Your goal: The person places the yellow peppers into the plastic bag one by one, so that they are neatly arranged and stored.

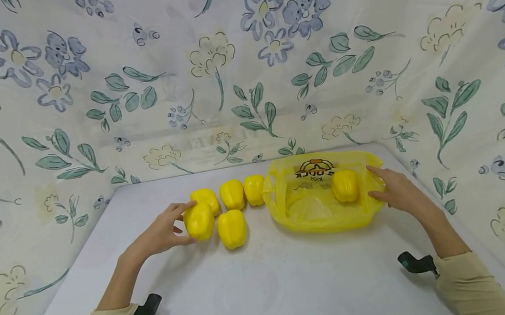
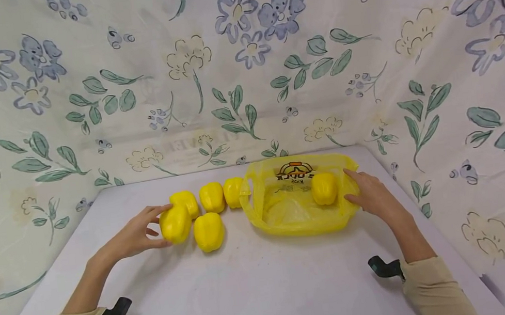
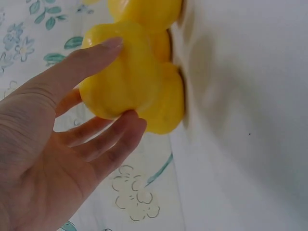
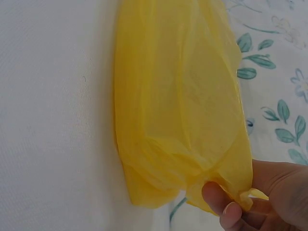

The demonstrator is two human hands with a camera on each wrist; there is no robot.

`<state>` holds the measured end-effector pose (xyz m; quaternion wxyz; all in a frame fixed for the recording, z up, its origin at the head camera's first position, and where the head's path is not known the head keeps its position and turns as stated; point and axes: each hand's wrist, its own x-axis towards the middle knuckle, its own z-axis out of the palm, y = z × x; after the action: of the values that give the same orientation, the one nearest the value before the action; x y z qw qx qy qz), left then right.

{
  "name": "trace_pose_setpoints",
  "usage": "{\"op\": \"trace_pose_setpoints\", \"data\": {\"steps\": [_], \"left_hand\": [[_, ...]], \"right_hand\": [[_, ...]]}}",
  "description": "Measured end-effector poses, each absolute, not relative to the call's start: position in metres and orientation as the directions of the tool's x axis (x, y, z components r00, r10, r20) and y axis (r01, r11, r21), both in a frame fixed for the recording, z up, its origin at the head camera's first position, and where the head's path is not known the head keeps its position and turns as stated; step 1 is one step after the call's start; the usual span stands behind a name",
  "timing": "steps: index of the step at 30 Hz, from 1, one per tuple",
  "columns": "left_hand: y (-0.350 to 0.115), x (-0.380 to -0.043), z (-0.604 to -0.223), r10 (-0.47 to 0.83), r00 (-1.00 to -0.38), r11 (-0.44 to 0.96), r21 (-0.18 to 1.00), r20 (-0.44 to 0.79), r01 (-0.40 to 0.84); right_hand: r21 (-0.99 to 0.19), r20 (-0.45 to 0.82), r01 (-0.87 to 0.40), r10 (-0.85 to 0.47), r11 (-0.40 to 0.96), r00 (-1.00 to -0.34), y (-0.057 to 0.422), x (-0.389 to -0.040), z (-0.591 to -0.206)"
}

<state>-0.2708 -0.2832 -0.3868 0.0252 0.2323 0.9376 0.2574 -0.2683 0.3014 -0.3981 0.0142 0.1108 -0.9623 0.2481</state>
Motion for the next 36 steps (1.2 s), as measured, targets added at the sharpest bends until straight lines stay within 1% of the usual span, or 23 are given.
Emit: {"op": "trace_pose_setpoints", "data": {"steps": [13,21,26,33,36], "left_hand": [[-0.270,-0.279,-0.367,0.459,-0.875,0.745,0.471,0.151,0.472],[-0.254,-0.286,-0.358,0.463,-0.872,0.727,0.494,0.159,0.477],[-0.243,-0.290,-0.354,0.485,-0.857,0.708,0.497,0.175,0.502],[-0.224,-0.296,-0.347,0.520,-0.839,0.682,0.513,0.161,0.521],[-0.214,-0.300,-0.346,0.537,-0.827,0.670,0.512,0.166,0.538]], "right_hand": [[-0.488,0.070,-0.214,-0.207,0.846,-0.976,0.303,-0.269,-0.399],[-0.493,0.066,-0.208,-0.201,0.845,-0.977,0.302,-0.269,-0.397],[-0.484,0.078,-0.220,-0.209,0.847,-0.975,0.302,-0.270,-0.398],[-0.481,0.063,-0.214,-0.210,0.850,-0.976,0.302,-0.272,-0.398],[-0.477,0.077,-0.227,-0.217,0.849,-0.973,0.301,-0.272,-0.397]]}}
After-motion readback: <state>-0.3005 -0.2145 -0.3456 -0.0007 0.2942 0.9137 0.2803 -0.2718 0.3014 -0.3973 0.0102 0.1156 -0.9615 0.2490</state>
